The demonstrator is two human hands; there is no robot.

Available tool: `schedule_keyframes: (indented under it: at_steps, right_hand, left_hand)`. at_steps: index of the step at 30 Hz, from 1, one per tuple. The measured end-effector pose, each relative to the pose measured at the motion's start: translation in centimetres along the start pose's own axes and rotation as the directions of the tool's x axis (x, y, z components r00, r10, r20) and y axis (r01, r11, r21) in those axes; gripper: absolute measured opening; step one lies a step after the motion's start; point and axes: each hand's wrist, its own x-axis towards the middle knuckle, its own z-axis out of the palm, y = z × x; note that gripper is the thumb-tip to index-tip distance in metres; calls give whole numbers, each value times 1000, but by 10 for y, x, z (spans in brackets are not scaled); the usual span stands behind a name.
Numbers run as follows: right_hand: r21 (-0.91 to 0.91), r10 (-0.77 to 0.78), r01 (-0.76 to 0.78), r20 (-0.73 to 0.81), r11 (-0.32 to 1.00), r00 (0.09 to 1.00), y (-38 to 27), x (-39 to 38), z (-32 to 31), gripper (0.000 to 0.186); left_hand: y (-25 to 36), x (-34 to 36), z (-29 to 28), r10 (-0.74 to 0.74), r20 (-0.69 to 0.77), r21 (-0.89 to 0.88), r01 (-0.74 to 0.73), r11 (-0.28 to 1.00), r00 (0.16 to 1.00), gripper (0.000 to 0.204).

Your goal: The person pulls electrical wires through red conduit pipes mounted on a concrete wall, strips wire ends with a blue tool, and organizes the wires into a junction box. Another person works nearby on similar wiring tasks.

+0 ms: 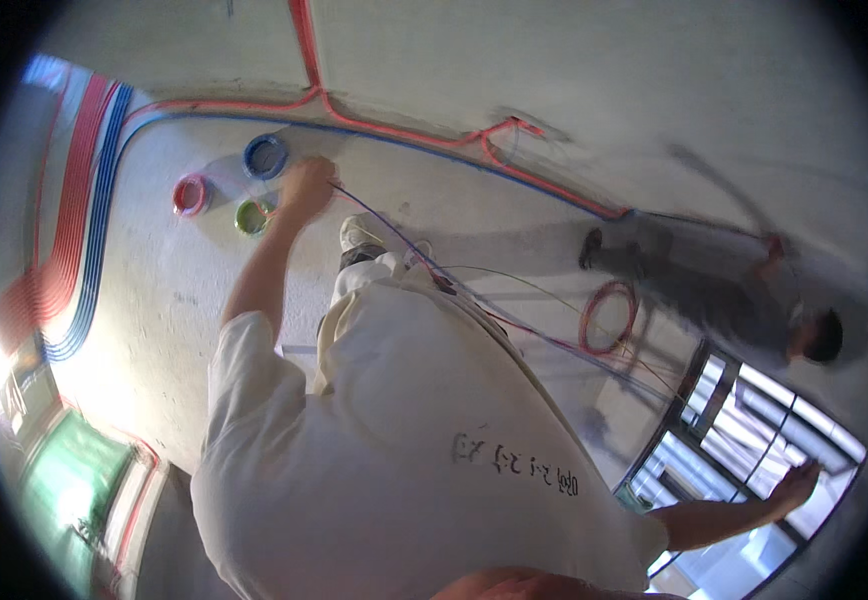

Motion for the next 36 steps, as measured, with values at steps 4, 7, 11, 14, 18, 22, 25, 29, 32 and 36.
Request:
schedule_keyframes:
  at_steps: [4,7,11,14,18,22,25,29,32,36]
  right_hand:
    - [-203,-205,317,436,926,876,32,-17,10,52]
    - [-118,-268,411,592,904,760,-32,-94,125,49]
    - [522,57,-590,718,616,694,-202,-252,216,30]
    - [528,-167,-711,841,465,515,-249,-324,277,34]
    - [446,-217,-793,895,415,390,-297,-428,365,32]
    - [392,-271,-875,908,285,319,-351,-478,421,38]
    - [412,-365,-899,868,146,338,-340,-478,437,39]
    - [281,-472,-960,845,-4,250,-310,-450,451,41]
    - [185,-494,-967,833,-178,250,-282,-413,468,38]
    - [259,-613,-955,734,-142,291,-248,-379,487,39]
  left_hand:
    - [-42,53,-84,-170,-286,-318,74,945,943,17]
    - [-133,33,-90,325,-210,183,-290,939,922,59]
    - [19,41,-166,209,209,187,-249,950,955,72]
    - [141,38,-195,437,131,-477,-329,815,890,61]
    - [238,-1,-195,700,-13,-772,-453,447,714,59]
    - [295,12,-172,695,-37,-939,-262,221,718,61]
    - [308,4,-182,522,98,-942,-89,322,847,49]
    - [312,2,-170,428,26,-822,-224,524,903,41]
    - [315,2,-161,377,189,-801,-80,594,907,32]
    - [345,0,-167,243,334,-770,114,628,911,31]
